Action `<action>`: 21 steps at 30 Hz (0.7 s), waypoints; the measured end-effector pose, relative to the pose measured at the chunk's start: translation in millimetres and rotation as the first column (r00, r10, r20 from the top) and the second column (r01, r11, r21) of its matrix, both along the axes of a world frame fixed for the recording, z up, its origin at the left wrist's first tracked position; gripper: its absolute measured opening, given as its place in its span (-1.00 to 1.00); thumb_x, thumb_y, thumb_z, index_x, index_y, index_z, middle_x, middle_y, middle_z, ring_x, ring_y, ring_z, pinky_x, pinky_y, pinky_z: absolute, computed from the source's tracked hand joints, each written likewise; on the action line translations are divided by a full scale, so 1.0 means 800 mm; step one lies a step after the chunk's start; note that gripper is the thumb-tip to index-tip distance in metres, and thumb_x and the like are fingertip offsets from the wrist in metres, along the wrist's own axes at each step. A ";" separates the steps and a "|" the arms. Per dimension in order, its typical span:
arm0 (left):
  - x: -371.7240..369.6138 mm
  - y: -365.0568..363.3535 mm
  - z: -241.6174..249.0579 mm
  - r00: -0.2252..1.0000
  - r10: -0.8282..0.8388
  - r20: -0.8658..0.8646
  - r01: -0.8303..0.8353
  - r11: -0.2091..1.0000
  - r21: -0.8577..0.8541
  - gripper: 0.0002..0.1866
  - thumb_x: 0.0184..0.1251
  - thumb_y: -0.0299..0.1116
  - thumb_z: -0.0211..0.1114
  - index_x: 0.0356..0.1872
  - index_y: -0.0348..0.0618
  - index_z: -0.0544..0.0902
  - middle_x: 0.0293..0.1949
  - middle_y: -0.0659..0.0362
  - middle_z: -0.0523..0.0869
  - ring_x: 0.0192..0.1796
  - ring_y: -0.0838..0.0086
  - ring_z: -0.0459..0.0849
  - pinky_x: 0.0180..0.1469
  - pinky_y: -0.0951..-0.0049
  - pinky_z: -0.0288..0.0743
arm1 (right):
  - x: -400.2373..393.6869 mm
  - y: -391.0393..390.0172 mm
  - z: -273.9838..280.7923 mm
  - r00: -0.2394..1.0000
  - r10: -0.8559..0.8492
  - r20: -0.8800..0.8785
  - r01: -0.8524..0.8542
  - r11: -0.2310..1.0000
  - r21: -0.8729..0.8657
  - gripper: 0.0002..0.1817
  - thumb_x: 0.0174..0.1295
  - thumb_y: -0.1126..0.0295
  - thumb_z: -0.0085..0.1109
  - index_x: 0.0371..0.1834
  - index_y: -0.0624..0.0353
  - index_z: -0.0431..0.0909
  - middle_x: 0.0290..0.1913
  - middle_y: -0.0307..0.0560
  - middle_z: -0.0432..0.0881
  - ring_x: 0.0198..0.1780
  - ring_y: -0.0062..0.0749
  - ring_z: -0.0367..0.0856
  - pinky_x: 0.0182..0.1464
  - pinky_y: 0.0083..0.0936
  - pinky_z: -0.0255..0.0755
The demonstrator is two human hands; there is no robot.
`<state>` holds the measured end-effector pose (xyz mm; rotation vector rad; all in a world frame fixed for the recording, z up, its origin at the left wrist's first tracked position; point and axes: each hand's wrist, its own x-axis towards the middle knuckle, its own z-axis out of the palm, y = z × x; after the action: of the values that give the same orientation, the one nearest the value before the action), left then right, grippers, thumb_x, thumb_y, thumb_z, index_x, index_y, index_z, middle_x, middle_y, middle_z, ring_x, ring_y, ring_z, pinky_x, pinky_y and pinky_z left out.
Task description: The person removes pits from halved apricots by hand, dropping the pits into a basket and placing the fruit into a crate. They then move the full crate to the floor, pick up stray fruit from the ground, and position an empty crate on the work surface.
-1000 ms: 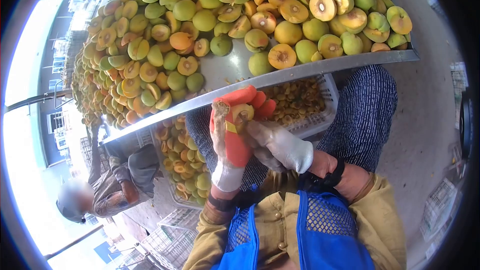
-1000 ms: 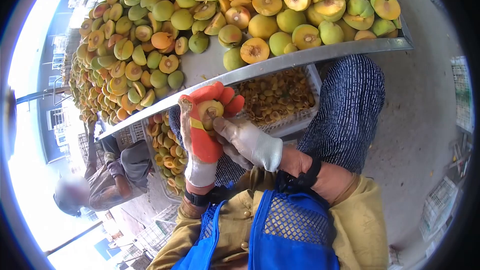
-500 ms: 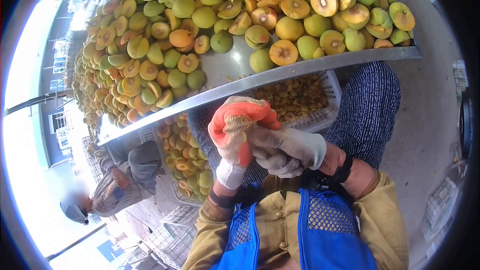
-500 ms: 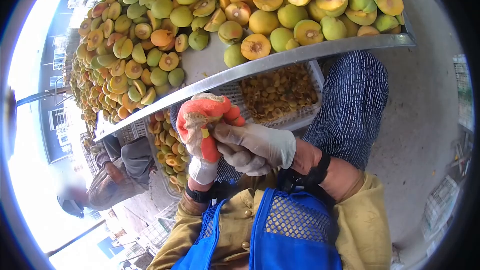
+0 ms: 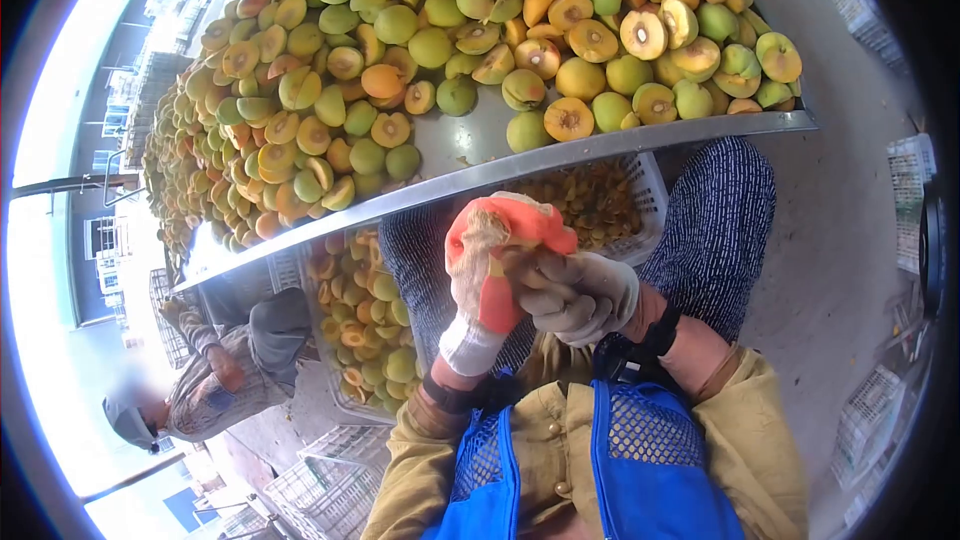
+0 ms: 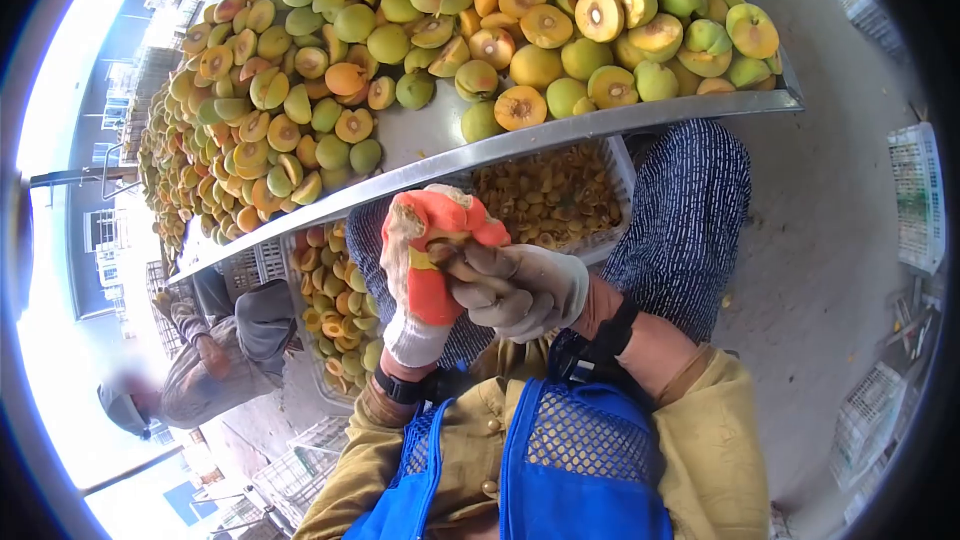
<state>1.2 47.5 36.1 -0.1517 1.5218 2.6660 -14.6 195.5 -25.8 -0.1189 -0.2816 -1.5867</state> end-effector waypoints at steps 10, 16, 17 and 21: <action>0.060 -0.261 0.033 0.874 0.233 -0.426 -0.370 -0.249 -0.895 -0.69 0.46 -0.40 0.33 0.12 -0.36 0.67 -0.05 0.10 0.78 -0.14 0.53 0.74 -0.05 0.53 0.64 | 0.026 -0.022 -0.067 0.835 -0.248 0.492 -0.079 0.830 0.553 -0.44 0.50 -0.24 -0.02 -0.29 0.08 0.50 -0.62 -0.42 0.26 -0.73 -0.71 0.10 -0.71 -0.67 -0.06; -0.114 -0.131 0.018 0.916 -0.010 -0.402 -0.401 0.035 -0.915 -0.68 0.28 -0.38 0.38 0.07 -0.04 0.74 0.03 0.07 0.79 0.07 0.16 0.73 0.13 0.24 0.57 | 0.013 -0.021 -0.047 0.963 -0.268 -0.021 0.204 0.677 0.707 -0.35 0.39 -0.43 -0.09 -0.26 0.00 0.51 -0.66 -0.34 0.39 -0.78 -0.63 0.16 -0.75 -0.61 -0.02; -0.142 -0.110 0.009 0.911 -0.117 -0.395 -0.406 -0.098 -0.909 -0.65 0.32 -0.35 0.38 0.13 -0.04 0.72 0.00 0.10 0.77 -0.07 0.31 0.76 0.04 0.29 0.62 | 0.012 -0.018 -0.043 0.960 -0.270 -0.078 0.240 0.646 0.725 -0.33 0.37 -0.45 -0.09 -0.27 0.00 0.51 -0.66 -0.33 0.40 -0.79 -0.63 0.17 -0.75 -0.61 -0.01; -0.214 -0.072 -0.030 0.991 -0.103 -0.088 -0.118 -0.344 -0.932 -0.44 0.27 -0.12 0.37 0.30 0.01 0.56 0.04 -0.12 0.71 0.10 -0.06 0.69 0.11 -0.01 0.60 | -0.010 -0.006 0.004 0.939 -0.256 -0.228 0.337 0.563 0.755 -0.25 0.28 -0.55 -0.10 -0.31 0.01 0.50 -0.71 -0.33 0.34 -0.82 -0.62 0.14 -0.78 -0.61 0.00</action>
<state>-170.0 -9.8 12.4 -0.0025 3.2485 0.2978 -22.8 190.4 -22.3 0.4809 0.5731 -1.9067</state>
